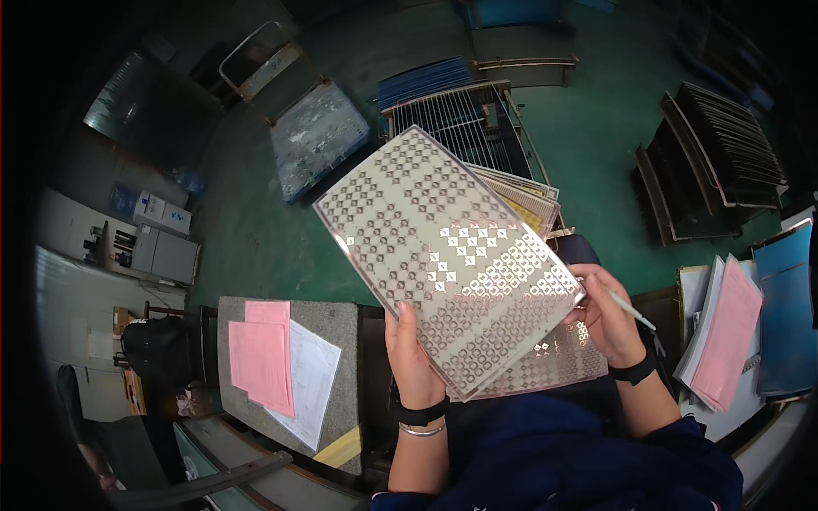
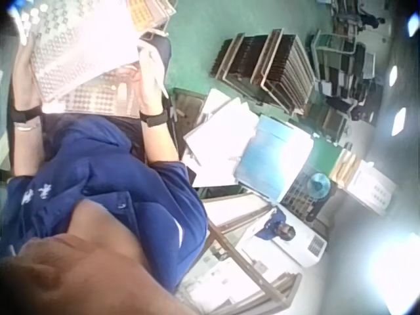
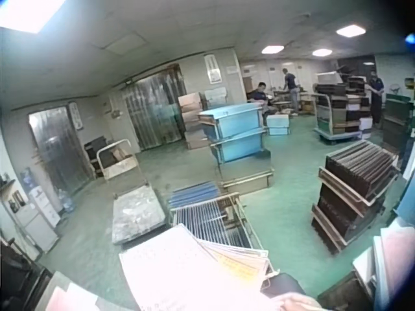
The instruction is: Inspecting and sorting various patterned and colored metal sheets.
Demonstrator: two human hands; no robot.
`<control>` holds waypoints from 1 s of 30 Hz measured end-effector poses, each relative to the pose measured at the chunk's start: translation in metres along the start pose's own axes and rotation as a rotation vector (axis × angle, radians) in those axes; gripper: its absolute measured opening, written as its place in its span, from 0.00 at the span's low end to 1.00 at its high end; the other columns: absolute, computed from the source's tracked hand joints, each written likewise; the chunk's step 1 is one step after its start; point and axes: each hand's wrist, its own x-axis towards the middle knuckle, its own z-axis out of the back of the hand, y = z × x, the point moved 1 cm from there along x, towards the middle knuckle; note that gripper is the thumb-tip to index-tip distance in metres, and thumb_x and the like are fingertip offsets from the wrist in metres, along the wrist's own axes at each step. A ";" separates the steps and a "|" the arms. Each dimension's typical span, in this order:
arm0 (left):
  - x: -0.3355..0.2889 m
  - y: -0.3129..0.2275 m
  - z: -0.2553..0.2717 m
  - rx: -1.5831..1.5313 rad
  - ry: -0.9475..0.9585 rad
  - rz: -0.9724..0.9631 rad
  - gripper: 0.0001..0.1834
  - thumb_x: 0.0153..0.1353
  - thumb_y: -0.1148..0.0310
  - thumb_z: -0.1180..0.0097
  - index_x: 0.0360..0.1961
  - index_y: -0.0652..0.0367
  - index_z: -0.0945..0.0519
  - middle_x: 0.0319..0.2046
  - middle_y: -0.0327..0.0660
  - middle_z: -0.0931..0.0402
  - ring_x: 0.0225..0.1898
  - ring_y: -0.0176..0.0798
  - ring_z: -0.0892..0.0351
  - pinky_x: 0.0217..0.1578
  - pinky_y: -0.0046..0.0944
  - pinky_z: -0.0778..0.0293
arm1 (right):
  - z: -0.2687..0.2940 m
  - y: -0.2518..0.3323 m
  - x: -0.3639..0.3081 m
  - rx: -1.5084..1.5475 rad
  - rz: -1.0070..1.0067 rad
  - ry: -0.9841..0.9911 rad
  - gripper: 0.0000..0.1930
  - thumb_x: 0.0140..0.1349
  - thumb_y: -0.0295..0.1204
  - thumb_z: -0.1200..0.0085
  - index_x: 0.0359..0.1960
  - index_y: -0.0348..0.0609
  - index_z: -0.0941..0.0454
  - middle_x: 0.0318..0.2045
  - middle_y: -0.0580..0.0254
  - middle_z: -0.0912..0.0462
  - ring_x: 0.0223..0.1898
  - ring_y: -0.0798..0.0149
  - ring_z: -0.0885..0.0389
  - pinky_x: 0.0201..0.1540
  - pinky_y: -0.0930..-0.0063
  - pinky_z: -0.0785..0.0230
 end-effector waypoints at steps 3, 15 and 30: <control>0.004 -0.005 0.004 0.038 0.000 0.041 0.23 0.71 0.63 0.64 0.61 0.66 0.40 0.54 0.47 0.32 0.50 0.37 0.26 0.50 0.36 0.29 | 0.005 0.007 0.001 -0.161 0.020 -0.025 0.14 0.69 0.34 0.55 0.46 0.36 0.27 0.30 0.62 0.21 0.27 0.76 0.24 0.28 0.85 0.29; 0.009 -0.009 0.002 0.037 0.017 0.065 0.22 0.70 0.64 0.59 0.59 0.67 0.37 0.53 0.46 0.30 0.50 0.36 0.27 0.51 0.36 0.30 | -0.003 0.006 -0.005 -0.206 0.045 0.001 0.11 0.67 0.29 0.54 0.45 0.35 0.27 0.29 0.64 0.22 0.26 0.78 0.27 0.27 0.85 0.33; 0.013 -0.009 0.006 0.107 0.027 0.103 0.22 0.69 0.64 0.57 0.59 0.67 0.35 0.52 0.46 0.29 0.50 0.36 0.26 0.50 0.35 0.30 | 0.010 -0.002 -0.001 -0.183 -0.043 0.007 0.15 0.68 0.37 0.55 0.48 0.39 0.27 0.35 0.65 0.21 0.34 0.78 0.25 0.36 0.82 0.31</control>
